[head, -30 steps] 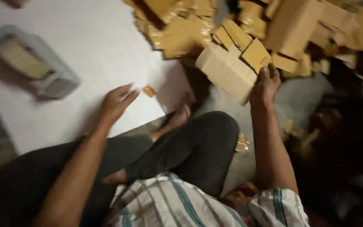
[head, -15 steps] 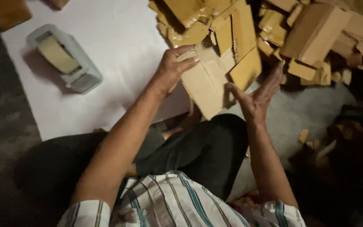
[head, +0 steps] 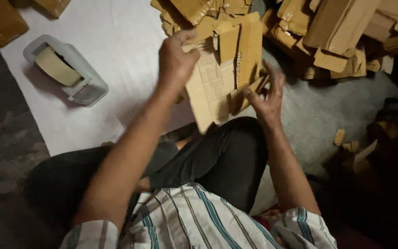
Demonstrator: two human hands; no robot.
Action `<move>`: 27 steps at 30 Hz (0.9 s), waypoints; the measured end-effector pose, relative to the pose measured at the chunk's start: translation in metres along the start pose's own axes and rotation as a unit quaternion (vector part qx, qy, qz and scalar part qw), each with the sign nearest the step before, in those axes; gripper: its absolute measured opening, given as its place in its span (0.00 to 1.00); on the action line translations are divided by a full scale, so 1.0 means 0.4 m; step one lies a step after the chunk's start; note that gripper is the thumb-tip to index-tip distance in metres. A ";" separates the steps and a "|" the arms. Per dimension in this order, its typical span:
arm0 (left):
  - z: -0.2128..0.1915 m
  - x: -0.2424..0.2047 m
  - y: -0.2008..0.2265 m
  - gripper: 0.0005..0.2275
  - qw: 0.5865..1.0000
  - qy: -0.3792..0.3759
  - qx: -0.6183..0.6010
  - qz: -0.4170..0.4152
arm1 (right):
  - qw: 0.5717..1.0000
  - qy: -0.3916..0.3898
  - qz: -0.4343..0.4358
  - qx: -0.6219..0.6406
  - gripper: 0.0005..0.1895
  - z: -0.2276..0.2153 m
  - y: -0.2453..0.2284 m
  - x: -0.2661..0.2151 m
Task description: The person sits on the floor and assembles small cardboard boxes by folding the flaps and securing them with packing tape. They handle multiple boxes one at a time, using a tape dispenser to seal the seams.
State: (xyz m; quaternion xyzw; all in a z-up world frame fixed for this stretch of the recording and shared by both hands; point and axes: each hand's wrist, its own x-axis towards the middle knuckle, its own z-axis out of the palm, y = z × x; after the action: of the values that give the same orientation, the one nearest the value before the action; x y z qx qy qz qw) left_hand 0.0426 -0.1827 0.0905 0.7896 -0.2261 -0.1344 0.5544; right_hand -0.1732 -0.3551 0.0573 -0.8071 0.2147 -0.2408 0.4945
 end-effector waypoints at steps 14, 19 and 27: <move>0.100 -0.189 0.064 0.58 0.977 0.086 -0.050 0.188 | 0.996 0.020 0.007 0.085 0.18 0.052 -0.128 -0.094; 0.075 -0.252 0.084 0.64 0.985 0.024 0.001 0.168 | 0.988 -0.065 0.040 -0.137 0.25 0.051 -0.131 -0.071; -0.027 -0.354 0.100 0.62 0.969 0.056 -0.004 0.241 | 0.979 0.070 -0.099 -0.161 0.42 0.133 -0.245 -0.131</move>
State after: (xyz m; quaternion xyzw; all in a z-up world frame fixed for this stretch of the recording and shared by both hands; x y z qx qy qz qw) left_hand -0.0828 -0.1134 0.1264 0.7158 -0.3772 0.0467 0.5859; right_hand -0.1722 -0.2464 0.1156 -0.8746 0.2039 -0.3070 0.3152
